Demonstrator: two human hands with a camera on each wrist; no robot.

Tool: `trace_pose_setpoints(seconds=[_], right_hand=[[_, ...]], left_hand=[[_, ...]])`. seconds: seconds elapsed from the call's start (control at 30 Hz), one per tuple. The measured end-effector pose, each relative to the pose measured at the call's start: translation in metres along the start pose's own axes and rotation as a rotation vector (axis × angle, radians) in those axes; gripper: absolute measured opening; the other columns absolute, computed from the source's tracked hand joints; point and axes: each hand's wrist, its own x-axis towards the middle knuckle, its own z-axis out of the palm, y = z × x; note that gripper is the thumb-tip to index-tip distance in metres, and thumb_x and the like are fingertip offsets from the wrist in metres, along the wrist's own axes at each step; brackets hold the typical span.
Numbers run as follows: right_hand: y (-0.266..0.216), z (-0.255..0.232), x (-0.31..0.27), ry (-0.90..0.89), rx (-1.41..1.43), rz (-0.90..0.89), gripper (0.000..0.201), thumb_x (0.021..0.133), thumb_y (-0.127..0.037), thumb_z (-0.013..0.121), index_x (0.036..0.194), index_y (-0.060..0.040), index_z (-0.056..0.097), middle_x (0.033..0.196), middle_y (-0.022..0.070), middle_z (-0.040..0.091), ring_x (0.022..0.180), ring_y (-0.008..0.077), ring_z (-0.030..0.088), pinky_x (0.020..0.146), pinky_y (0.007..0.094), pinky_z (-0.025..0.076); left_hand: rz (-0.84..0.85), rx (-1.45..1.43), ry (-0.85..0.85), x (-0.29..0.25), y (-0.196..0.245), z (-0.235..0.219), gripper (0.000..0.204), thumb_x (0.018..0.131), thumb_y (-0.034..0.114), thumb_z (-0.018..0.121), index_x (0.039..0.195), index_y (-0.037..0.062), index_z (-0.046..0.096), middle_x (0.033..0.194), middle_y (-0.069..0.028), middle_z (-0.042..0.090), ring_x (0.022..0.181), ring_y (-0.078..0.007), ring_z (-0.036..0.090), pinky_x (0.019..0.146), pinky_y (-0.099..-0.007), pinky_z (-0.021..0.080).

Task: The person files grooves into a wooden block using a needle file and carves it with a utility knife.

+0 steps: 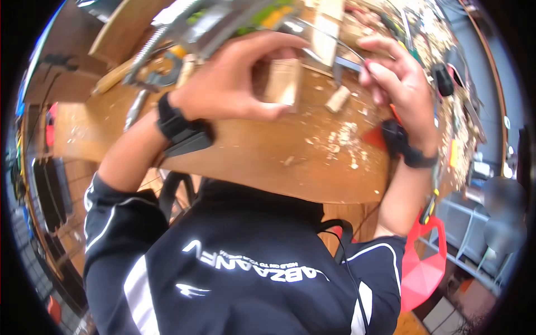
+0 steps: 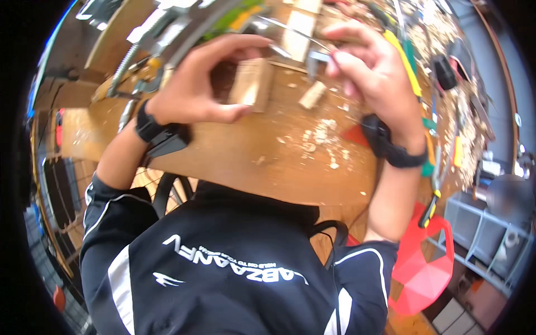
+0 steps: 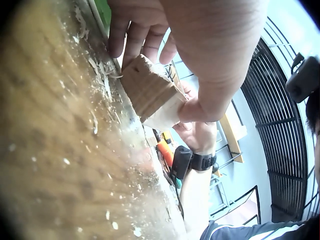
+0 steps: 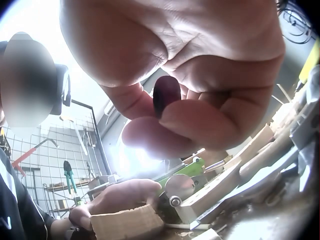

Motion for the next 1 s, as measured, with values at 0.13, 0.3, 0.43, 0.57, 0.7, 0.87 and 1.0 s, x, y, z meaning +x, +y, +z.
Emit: trace_pose_setpoints(seconds=[0.13,0.3,0.43,0.57,0.7,0.87,1.0], right_hand=[[0.008,-0.009,0.004,-0.039,0.136,-0.047,0.039,0.102,-0.018,0.055,0.135,0.0006,0.056,0.089,0.0050,0.068,0.057,0.0007,0.051,0.051,0.0151,0.039],[0.007,-0.009,0.007,-0.051,0.170,-0.020,0.041,0.102,-0.018,0.049,0.137,0.0023,0.056,0.090,0.0058,0.069,0.058,0.0022,0.052,0.052,0.0157,0.039],[0.011,-0.012,0.009,-0.153,0.403,0.030,0.041,0.102,-0.014,0.049,0.139,0.0015,0.058,0.091,0.0076,0.072,0.062,0.0060,0.059,0.055,0.0185,0.044],[0.017,-0.014,0.009,-0.187,0.514,0.043,0.045,0.102,-0.016,0.047,0.142,0.0038,0.055,0.090,0.0076,0.071,0.062,0.0074,0.056,0.058,0.0197,0.045],[0.015,-0.011,0.008,-0.170,0.298,-0.003,0.044,0.101,-0.013,0.044,0.139,0.0032,0.060,0.084,0.0036,0.067,0.059,0.0042,0.050,0.058,0.0175,0.041],[0.004,-0.006,0.001,-0.120,0.142,0.014,0.039,0.101,-0.018,0.048,0.128,-0.0006,0.070,0.070,-0.0071,0.051,0.058,-0.0004,0.040,0.053,0.0165,0.030],[0.011,-0.015,0.000,-0.141,0.010,-0.074,0.033,0.100,-0.024,0.059,0.121,-0.0035,0.074,0.070,-0.0090,0.052,0.058,-0.0009,0.040,0.053,0.0177,0.028]], left_hand=[[0.014,0.127,0.003,0.002,0.005,-0.002,0.080,0.073,0.026,0.086,0.143,0.0012,0.055,0.116,-0.0081,0.062,0.109,-0.0189,0.059,0.102,-0.0323,0.045],[0.048,0.185,0.003,0.004,0.004,-0.003,0.081,0.072,0.027,0.087,0.142,0.0018,0.056,0.115,-0.0077,0.062,0.109,-0.0191,0.059,0.103,-0.0323,0.045],[0.004,0.166,-0.009,0.002,0.007,-0.003,0.081,0.071,0.025,0.088,0.141,0.0016,0.056,0.117,-0.0071,0.060,0.110,-0.0190,0.059,0.103,-0.0326,0.046],[-0.012,0.144,-0.011,0.001,0.005,-0.002,0.079,0.070,0.019,0.088,0.140,0.0011,0.057,0.119,-0.0072,0.059,0.111,-0.0185,0.058,0.104,-0.0326,0.047],[-0.013,0.135,-0.024,0.000,0.005,-0.001,0.076,0.070,0.012,0.088,0.140,0.0003,0.058,0.124,-0.0086,0.060,0.115,-0.0193,0.060,0.106,-0.0336,0.049],[-0.005,0.193,-0.033,0.001,0.003,-0.004,0.071,0.070,0.011,0.088,0.135,-0.0009,0.062,0.129,-0.0123,0.062,0.120,-0.0238,0.064,0.109,-0.0350,0.049],[-0.001,0.199,-0.037,-0.001,0.000,-0.004,0.072,0.069,0.009,0.087,0.136,-0.0001,0.062,0.129,-0.0124,0.063,0.120,-0.0237,0.064,0.109,-0.0348,0.049]])
